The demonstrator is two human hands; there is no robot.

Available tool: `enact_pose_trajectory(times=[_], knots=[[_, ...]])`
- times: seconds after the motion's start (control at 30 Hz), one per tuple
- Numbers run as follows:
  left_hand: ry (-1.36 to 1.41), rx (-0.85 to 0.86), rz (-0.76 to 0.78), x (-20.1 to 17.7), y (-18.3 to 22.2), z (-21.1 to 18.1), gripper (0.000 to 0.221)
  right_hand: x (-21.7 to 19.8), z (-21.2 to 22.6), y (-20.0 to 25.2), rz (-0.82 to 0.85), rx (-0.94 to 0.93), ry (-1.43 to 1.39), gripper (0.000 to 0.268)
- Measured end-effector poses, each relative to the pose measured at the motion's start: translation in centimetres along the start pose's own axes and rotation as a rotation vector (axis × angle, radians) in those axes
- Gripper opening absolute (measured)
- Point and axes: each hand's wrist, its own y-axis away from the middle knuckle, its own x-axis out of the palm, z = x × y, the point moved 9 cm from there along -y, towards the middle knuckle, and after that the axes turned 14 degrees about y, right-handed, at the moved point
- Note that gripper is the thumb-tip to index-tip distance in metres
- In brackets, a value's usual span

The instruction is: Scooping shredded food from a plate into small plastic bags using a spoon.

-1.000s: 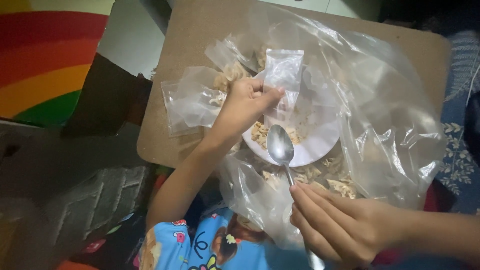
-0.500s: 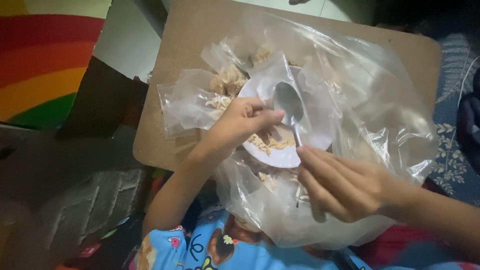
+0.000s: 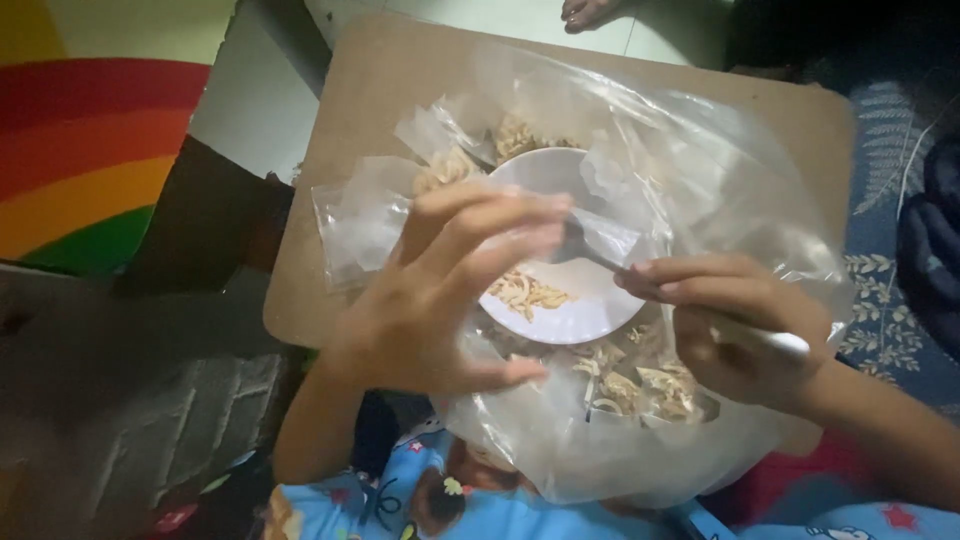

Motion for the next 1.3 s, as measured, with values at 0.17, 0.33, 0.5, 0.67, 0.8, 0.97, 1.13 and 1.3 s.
enact_pose_trajectory(times=[0.17, 0.33, 0.5, 0.67, 0.8, 0.97, 1.13, 1.3], knots=[[-0.596, -0.138, 0.192, 2.4, -1.9, 2.2, 0.086, 0.2, -0.6, 1.0, 0.045, 0.193, -0.042, 0.022], [-0.593, -0.072, 0.038, 2.2, -1.0, 3.7, 0.037, -0.3, -1.2, 3.4, -0.003, 0.206, -0.031, 0.021], [-0.683, -0.241, 0.065, 0.5, 2.1, 6.2, 0.033, -2.8, -2.4, 5.4, -0.297, 0.230, -0.070, 0.023], [-0.730, -0.293, -0.023, -1.7, 4.8, 6.4, 0.038, -1.3, -3.7, 2.5, -0.054, 0.291, -0.040, 0.025], [-0.660, -0.374, -0.052, -2.7, 6.2, 6.7, 0.052, 2.0, -6.3, 0.3, 0.184, 0.222, 0.193, 0.026], [-0.529, -0.458, -0.063, -4.1, 8.0, 6.9, 0.040, 5.4, -8.7, -1.3, 0.331, 0.199, 0.084, 0.025], [-0.468, -0.499, -0.110, -5.2, 9.8, 6.8, 0.057, 5.4, -9.6, -0.9, 0.390, 0.232, -0.034, 0.029], [-0.420, -0.509, -0.121, -5.6, 10.2, 7.1, 0.057, 5.7, -10.1, 1.8, 0.496, 0.438, -0.199, 0.043]])
